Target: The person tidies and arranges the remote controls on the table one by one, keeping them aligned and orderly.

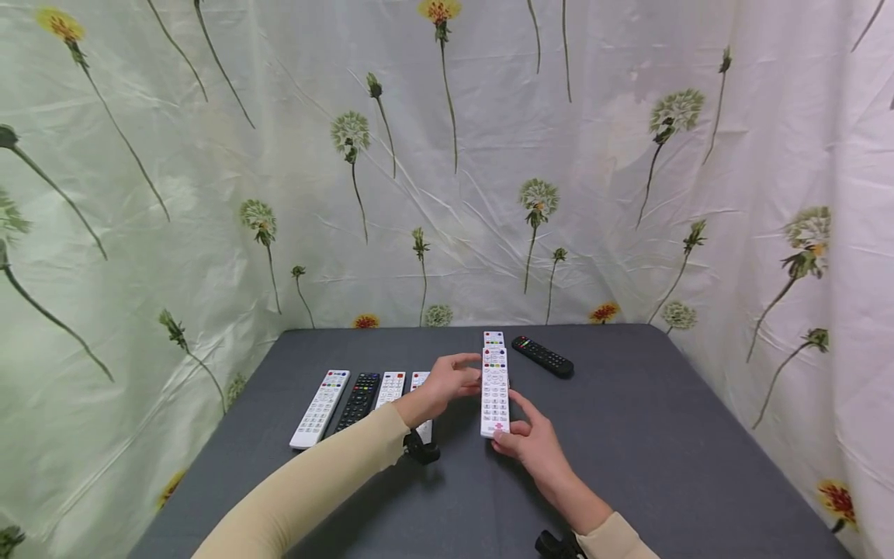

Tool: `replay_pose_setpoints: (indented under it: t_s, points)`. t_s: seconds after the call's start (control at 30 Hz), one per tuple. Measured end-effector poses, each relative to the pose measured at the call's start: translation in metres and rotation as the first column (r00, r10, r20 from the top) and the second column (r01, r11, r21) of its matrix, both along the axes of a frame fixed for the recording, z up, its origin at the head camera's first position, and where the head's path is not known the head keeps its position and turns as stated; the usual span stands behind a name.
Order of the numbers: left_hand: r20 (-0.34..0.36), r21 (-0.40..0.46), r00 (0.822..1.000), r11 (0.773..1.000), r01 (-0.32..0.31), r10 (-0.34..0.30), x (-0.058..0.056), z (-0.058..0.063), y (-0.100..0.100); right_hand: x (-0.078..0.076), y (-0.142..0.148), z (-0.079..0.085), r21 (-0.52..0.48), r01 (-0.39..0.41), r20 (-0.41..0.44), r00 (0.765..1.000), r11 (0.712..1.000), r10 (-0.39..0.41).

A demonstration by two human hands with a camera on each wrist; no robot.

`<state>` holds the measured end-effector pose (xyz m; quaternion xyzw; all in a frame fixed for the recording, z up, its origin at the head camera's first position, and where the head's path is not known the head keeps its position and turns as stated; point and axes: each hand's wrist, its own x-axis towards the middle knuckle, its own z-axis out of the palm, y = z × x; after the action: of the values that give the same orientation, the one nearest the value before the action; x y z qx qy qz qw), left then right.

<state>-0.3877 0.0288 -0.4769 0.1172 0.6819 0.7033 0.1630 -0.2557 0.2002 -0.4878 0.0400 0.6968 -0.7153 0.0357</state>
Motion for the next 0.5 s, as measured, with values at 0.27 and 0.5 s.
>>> replay_pose_setpoints:
  t_s: [0.27,0.5]
  points:
    - [0.020,-0.033,0.997,0.997,-0.071,0.072,-0.019,0.007,-0.023,0.000,-0.016,-0.003,-0.007,-0.118,-0.015,0.993,0.993,0.118]
    - [0.094,-0.098,0.994,0.994,-0.052,0.061,-0.027,0.012,-0.039,-0.005,-0.027,-0.011,0.109,-0.126,-0.034,0.991,0.986,0.131]
